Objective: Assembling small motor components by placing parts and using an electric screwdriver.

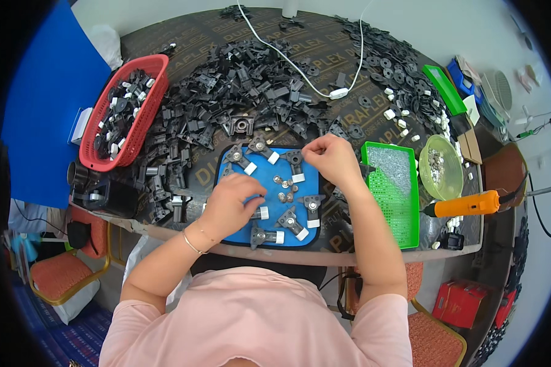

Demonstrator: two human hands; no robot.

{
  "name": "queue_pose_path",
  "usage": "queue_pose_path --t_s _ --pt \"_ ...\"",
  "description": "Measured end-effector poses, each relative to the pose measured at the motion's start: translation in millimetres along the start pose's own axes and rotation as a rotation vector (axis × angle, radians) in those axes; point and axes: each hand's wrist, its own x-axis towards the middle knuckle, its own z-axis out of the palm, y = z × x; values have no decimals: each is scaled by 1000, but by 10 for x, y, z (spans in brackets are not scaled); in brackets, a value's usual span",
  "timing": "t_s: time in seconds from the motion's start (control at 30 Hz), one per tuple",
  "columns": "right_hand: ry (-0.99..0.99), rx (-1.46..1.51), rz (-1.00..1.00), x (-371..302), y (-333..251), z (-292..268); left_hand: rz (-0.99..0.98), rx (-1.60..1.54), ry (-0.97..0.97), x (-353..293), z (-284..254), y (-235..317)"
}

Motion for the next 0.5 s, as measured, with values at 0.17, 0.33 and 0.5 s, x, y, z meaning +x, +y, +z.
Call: queue_pose_path --t_s 0.17,0.33,0.5 --pt "-178 -154 39 128 3 33 83 171 -143 117 156 -89" --pt "-146 -235 50 142 4 49 87 207 -169 184 164 -125" --pt "-112 -221 69 137 -7 79 78 146 -99 222 121 -107"
